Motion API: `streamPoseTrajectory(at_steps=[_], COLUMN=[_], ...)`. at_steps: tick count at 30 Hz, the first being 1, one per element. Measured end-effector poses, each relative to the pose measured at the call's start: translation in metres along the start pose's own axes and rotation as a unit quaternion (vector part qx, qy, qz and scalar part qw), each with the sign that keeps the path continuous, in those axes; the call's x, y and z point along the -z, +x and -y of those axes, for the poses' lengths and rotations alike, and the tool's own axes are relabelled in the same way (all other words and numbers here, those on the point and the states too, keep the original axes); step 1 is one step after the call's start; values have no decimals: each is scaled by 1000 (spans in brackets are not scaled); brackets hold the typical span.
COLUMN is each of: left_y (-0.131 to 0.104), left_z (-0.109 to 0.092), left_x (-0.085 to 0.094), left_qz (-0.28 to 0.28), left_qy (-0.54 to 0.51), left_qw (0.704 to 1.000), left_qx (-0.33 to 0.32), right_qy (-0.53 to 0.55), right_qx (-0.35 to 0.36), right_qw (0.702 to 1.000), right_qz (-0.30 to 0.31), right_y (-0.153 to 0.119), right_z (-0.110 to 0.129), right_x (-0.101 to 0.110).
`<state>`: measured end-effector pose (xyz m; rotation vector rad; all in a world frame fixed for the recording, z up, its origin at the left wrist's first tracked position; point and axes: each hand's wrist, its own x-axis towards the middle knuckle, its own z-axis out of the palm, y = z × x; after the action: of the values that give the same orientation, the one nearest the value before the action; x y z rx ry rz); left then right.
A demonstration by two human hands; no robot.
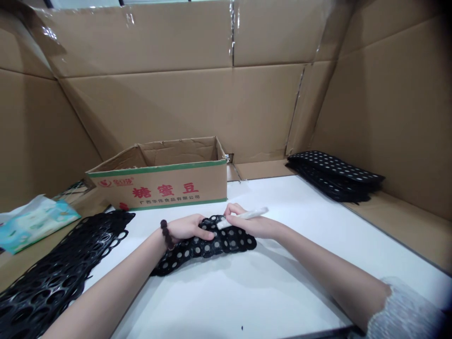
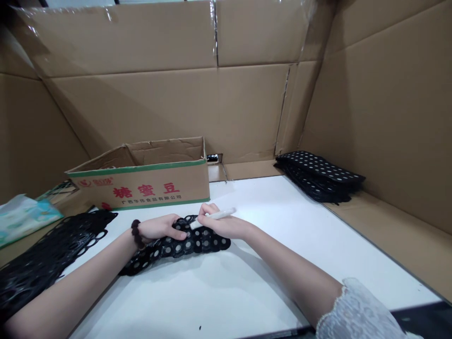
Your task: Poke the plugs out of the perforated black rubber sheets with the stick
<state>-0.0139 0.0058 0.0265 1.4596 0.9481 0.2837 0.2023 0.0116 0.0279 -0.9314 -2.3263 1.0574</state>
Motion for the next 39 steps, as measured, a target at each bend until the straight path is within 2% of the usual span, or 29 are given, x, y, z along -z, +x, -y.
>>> streamPoseTrajectory(at_steps=[6,13,18,26,32,36,39], left_y=[1,5,6,4,4,4,6], left_z=[-3,0,4,3,2,3,5], left_x=[-1,2,5,5,2,3,4], left_qz=[-14,-78,-85,-57,-39,-48,-59], left_qy=[-1,3,12,-5,-2,-9,-16], left_qw=[1000,997,996,998,999,999,998], left_qx=[-17,-15,-20,-24,-22,-13,-8], right_qy=[-6,17,26,23,25,22,9], right_qx=[33,31,46,20,-34,-53,-89], right_qw=[994,986,974,976,986,987,989], right_qz=[-104,-162,-220,-214,-159,-149,-119], right_y=[2,8,8,3,3,5,5], right_z=[-3,-11,-11,-6,-9,-10,-8], right_x=[-8,-13,-17,-16,-18,-18,-14])
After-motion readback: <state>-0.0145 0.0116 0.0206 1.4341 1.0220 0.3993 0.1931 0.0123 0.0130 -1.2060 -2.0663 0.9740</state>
